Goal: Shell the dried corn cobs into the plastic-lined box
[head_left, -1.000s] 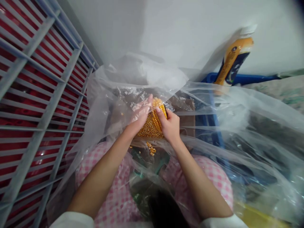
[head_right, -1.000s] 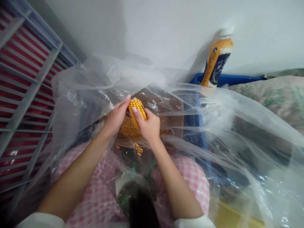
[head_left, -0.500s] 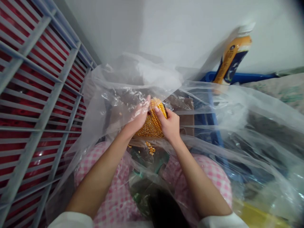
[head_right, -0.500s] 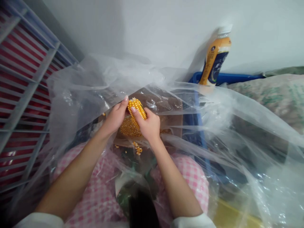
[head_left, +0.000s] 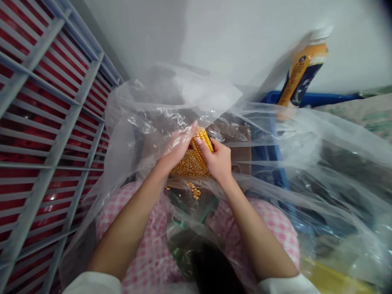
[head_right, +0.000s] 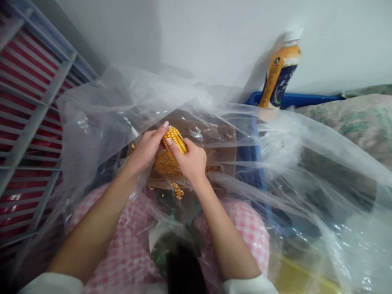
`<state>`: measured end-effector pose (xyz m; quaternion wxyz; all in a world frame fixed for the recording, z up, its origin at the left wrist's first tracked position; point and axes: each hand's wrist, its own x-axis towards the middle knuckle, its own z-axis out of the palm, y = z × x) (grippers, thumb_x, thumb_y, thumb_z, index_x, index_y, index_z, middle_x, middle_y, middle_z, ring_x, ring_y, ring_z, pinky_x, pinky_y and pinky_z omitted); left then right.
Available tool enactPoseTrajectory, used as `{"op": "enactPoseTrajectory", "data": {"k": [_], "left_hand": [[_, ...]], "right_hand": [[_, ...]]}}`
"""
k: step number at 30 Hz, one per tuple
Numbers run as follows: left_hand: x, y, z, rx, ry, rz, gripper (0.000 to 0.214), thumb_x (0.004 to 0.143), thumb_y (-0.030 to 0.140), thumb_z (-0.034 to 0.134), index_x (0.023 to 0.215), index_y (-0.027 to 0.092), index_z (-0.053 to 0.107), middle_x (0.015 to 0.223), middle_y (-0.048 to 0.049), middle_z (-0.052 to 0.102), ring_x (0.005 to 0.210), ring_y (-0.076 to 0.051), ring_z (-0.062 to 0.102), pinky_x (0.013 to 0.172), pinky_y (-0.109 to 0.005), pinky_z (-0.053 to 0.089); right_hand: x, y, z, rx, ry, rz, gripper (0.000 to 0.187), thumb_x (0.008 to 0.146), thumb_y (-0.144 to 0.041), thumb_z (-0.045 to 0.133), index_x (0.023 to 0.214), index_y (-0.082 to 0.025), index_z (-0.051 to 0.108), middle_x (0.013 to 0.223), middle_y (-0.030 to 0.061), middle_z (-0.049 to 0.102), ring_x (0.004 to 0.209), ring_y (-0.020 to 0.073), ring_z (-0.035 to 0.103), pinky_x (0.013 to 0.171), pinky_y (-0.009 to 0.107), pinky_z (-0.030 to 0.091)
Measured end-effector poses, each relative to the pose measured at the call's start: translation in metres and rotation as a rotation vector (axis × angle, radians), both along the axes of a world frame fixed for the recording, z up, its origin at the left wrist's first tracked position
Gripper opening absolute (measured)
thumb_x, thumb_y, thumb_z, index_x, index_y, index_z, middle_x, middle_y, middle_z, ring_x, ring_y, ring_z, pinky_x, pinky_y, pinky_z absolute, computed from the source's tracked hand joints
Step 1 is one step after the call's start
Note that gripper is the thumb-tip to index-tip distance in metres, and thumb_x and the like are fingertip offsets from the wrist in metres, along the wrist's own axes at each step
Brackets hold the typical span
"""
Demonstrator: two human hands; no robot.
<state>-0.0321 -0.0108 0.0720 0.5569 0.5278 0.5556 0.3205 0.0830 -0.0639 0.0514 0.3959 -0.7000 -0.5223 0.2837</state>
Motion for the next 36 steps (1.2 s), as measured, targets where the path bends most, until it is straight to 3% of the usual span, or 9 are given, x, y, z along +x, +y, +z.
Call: {"op": "enactPoseTrajectory", "data": {"k": [9, 14, 23, 30, 33, 36], "left_hand": [[0.0023, -0.0009, -0.0011, -0.018, -0.054, -0.017, 0.052, 0.081, 0.059, 0.036, 0.089, 0.016, 0.065, 0.078, -0.0066, 0.066, 0.078, -0.019, 0.062, 0.071, -0.03, 0.05], [0.0043, -0.0056, 0.0006, 0.055, -0.092, -0.098, 0.045, 0.078, 0.055, 0.048, 0.097, 0.018, 0.064, 0.094, -0.0065, 0.066, 0.09, -0.019, 0.059, 0.079, -0.03, 0.048], [0.0061, -0.0053, -0.0019, 0.004, -0.155, -0.059, 0.038, 0.083, 0.046, 0.042, 0.097, 0.018, 0.064, 0.093, -0.0065, 0.067, 0.088, -0.018, 0.061, 0.078, -0.032, 0.049], [0.0042, -0.0047, 0.0007, 0.028, -0.051, -0.062, 0.05, 0.082, 0.059, 0.037, 0.089, 0.017, 0.064, 0.08, -0.006, 0.066, 0.078, -0.018, 0.062, 0.067, -0.029, 0.05], [0.0024, -0.003, -0.0034, 0.089, -0.024, -0.09, 0.049, 0.08, 0.057, 0.041, 0.088, 0.015, 0.064, 0.083, -0.0068, 0.065, 0.079, -0.019, 0.061, 0.072, -0.03, 0.049], [0.0027, -0.0021, -0.0079, 0.116, 0.037, -0.02, 0.043, 0.083, 0.05, 0.04, 0.089, 0.014, 0.064, 0.086, -0.0086, 0.066, 0.084, -0.019, 0.06, 0.078, -0.031, 0.048]], "right_hand": [[0.0009, 0.0023, 0.0002, 0.027, 0.231, -0.046, 0.046, 0.075, -0.059, 0.046, 0.055, -0.018, 0.037, 0.052, -0.0045, 0.029, 0.051, 0.0075, 0.027, 0.047, 0.022, 0.022], [-0.0015, 0.0033, 0.0005, 0.003, 0.342, -0.057, 0.045, 0.074, -0.058, 0.048, 0.056, -0.018, 0.04, 0.053, -0.004, 0.032, 0.052, 0.0077, 0.029, 0.047, 0.021, 0.023], [-0.0003, 0.0035, 0.0005, 0.019, 0.418, -0.082, 0.045, 0.074, -0.058, 0.048, 0.056, -0.018, 0.041, 0.054, -0.0037, 0.032, 0.052, 0.0074, 0.028, 0.047, 0.021, 0.023], [-0.0015, 0.0036, -0.0016, 0.007, 0.193, -0.076, 0.047, 0.074, -0.06, 0.047, 0.054, -0.019, 0.035, 0.052, -0.0046, 0.029, 0.05, 0.0076, 0.027, 0.048, 0.022, 0.021], [-0.0024, 0.0029, -0.0027, 0.003, 0.162, -0.059, 0.048, 0.074, -0.061, 0.047, 0.054, -0.019, 0.036, 0.052, -0.0047, 0.03, 0.05, 0.0077, 0.027, 0.048, 0.023, 0.021], [-0.0026, 0.0021, -0.002, -0.011, 0.213, -0.063, 0.048, 0.075, -0.062, 0.044, 0.055, -0.019, 0.038, 0.052, -0.0045, 0.03, 0.05, 0.008, 0.027, 0.048, 0.023, 0.022]]}}
